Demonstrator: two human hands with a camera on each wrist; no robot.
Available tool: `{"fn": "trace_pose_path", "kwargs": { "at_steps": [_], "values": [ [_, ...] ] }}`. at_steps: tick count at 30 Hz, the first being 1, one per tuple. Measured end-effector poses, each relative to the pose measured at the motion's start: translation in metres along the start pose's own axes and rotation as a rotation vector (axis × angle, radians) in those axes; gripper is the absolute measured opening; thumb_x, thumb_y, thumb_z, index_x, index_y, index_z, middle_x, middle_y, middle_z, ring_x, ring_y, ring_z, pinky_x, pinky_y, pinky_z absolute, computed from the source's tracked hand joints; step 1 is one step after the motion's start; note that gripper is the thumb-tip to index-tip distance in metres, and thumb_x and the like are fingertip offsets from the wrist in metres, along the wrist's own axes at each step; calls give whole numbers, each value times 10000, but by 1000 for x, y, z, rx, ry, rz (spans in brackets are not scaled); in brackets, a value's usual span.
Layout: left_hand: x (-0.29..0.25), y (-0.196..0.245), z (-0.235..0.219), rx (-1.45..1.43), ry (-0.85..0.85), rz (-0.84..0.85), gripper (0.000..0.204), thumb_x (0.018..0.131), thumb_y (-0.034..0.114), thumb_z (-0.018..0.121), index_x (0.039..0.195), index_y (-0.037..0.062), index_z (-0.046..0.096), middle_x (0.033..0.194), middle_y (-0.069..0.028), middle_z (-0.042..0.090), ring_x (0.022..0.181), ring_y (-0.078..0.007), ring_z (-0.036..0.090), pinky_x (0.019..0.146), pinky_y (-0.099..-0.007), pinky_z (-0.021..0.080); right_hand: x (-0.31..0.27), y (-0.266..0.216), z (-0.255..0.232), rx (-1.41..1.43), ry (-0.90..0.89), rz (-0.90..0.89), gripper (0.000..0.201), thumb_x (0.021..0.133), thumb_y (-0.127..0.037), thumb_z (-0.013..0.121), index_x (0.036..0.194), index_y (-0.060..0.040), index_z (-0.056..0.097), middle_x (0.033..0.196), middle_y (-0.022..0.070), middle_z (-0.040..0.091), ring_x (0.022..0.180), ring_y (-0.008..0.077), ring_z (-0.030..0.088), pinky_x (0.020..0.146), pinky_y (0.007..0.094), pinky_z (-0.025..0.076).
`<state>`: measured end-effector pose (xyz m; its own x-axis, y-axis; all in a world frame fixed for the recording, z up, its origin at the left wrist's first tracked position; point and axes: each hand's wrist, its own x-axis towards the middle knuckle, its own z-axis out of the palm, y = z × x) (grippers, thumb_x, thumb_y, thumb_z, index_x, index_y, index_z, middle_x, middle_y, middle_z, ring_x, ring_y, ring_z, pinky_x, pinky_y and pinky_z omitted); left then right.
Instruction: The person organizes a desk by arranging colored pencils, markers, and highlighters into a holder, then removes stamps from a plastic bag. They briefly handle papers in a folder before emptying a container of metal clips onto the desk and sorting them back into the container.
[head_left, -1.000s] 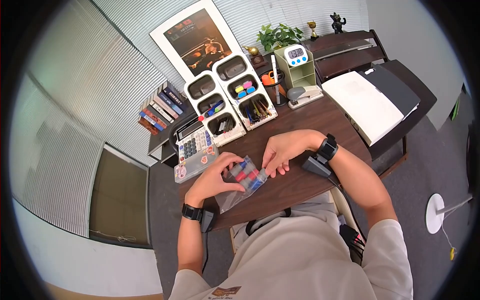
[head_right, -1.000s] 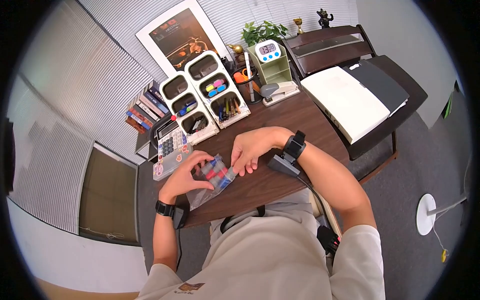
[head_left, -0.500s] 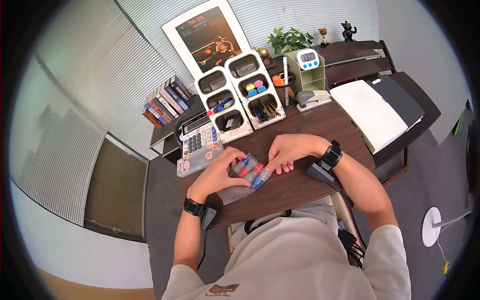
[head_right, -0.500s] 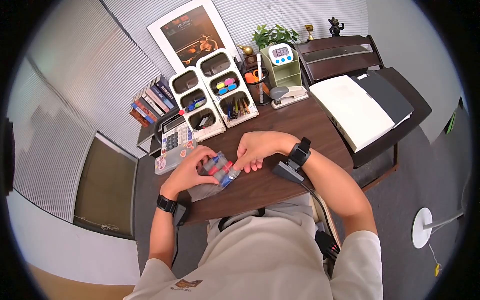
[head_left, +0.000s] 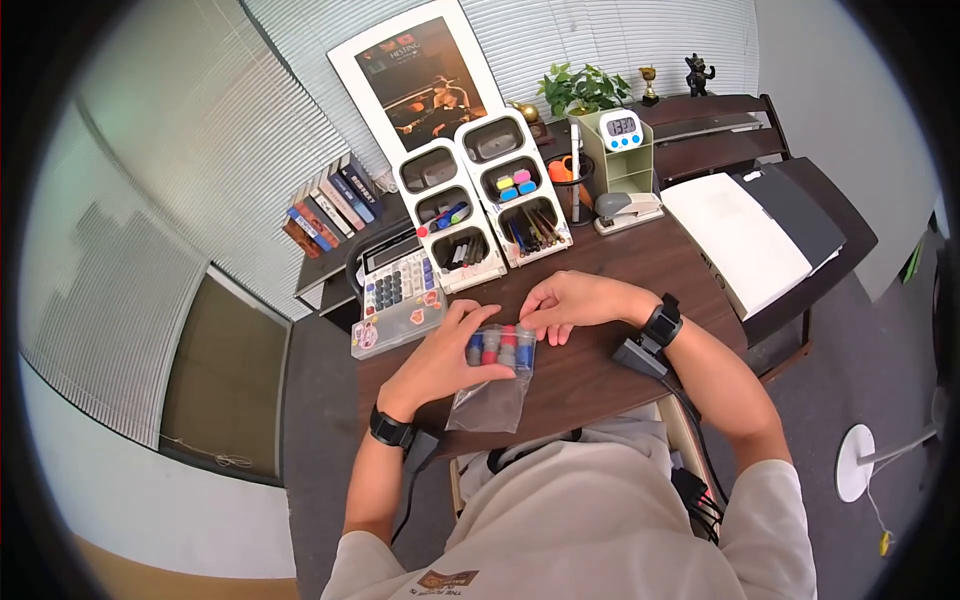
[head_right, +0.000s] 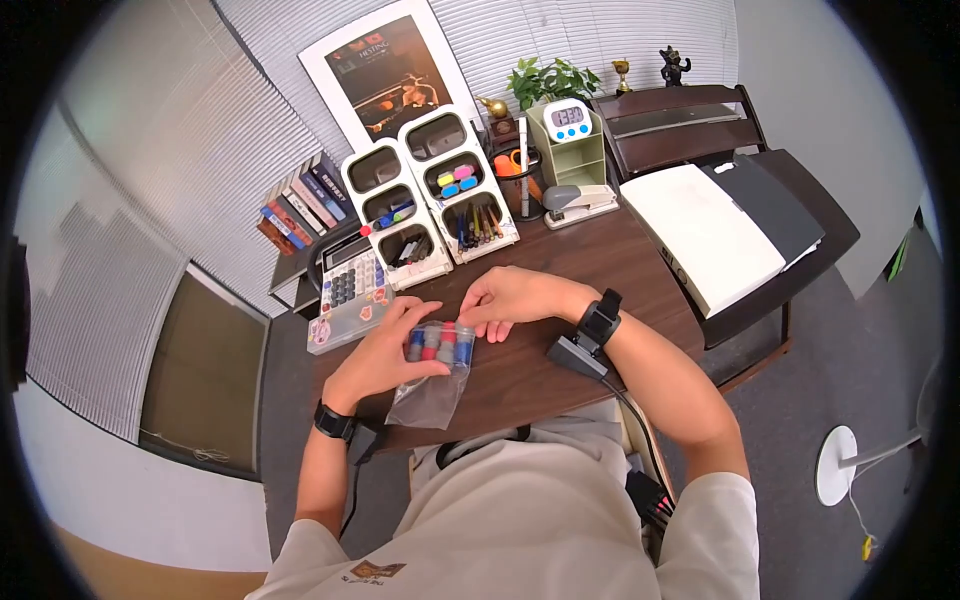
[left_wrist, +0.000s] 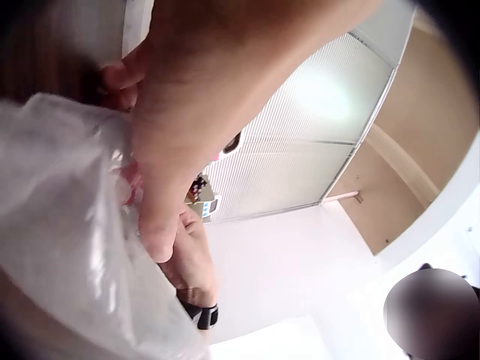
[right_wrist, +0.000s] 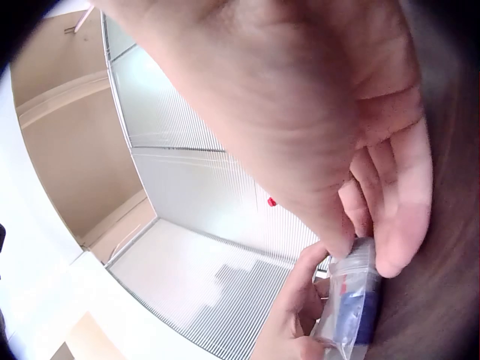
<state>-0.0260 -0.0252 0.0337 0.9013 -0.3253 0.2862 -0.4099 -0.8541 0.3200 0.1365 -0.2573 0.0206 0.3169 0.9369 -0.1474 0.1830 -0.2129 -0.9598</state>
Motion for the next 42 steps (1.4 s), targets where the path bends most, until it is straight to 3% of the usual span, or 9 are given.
{"fn": "trace_pose_path", "kwargs": {
  "at_steps": [2, 3, 5, 18, 23, 29, 36, 39, 42],
  "values": [
    [0, 6, -16, -239, -190, -242, 766, 866, 372, 868, 1485, 62, 538, 1281, -104, 529, 938, -189, 601, 855, -339, 545, -6, -6, 1, -2, -9, 24, 379, 988, -251, 748, 1243, 25, 700, 950, 94, 768, 766, 132, 725, 709, 267, 609],
    [-2, 3, -18, -241, -190, -246, 766, 866, 372, 868, 1485, 62, 538, 1281, -104, 529, 938, -189, 601, 855, -339, 545, -10, -11, 2, -87, -17, 2, 408, 960, -249, 772, 1244, 34, 701, 970, 103, 771, 770, 140, 726, 723, 276, 613],
    [-6, -6, -21, -386, -217, -267, 633, 932, 196, 813, 1499, 68, 561, 1308, -38, 518, 927, -76, 585, 749, -246, 520, -9, -13, 3, -175, -29, -24, 438, 932, -247, 796, 1246, 43, 701, 990, 112, 773, 774, 149, 727, 737, 285, 617],
    [-6, -26, 3, -817, -61, -425, 475, 967, 153, 784, 1399, 18, 640, 1238, -22, 604, 817, -71, 623, 687, -230, 524, 8, 11, 0, -4, 112, -87, 419, 984, -216, 750, 1334, 2, 674, 970, 62, 755, 763, 82, 657, 664, 245, 556],
    [-4, -15, -5, -353, -121, -253, 586, 909, 272, 848, 1422, 79, 639, 1218, -34, 607, 989, -109, 608, 798, -267, 498, -1, -8, 7, -243, 203, -16, 329, 989, -294, 736, 1255, -102, 771, 835, 17, 704, 632, 68, 592, 569, 254, 510],
    [-4, -24, 6, -409, -93, -157, 641, 870, 305, 872, 1426, 89, 638, 1267, -78, 592, 1192, -218, 573, 1018, -340, 456, 0, -6, 5, -257, 180, -28, 332, 1002, -283, 725, 1266, -86, 765, 826, 30, 714, 622, 74, 593, 585, 256, 520],
    [0, -26, 13, -358, -124, -122, 705, 850, 339, 880, 1431, 45, 608, 1291, -123, 593, 1223, -291, 561, 1073, -386, 439, 1, 0, 5, -246, 188, -78, 332, 1007, -260, 718, 1252, -39, 758, 857, 37, 734, 633, 78, 612, 589, 257, 536],
    [1, -17, 14, -388, -79, -127, 808, 829, 335, 892, 1496, 54, 532, 1397, -144, 552, 1292, -317, 534, 1120, -410, 419, 0, 1, 4, -167, 275, -83, 315, 1004, -259, 715, 1186, -9, 775, 867, 48, 752, 631, 86, 632, 555, 265, 539],
    [3, -15, 20, -324, -59, -29, 927, 805, 341, 906, 1562, 71, 445, 1524, -164, 478, 1394, -345, 471, 1181, -431, 378, -8, -12, -2, -260, 289, 70, 303, 988, -269, 719, 1083, 9, 796, 853, 58, 769, 618, 91, 645, 521, 269, 535]
  ]
}}
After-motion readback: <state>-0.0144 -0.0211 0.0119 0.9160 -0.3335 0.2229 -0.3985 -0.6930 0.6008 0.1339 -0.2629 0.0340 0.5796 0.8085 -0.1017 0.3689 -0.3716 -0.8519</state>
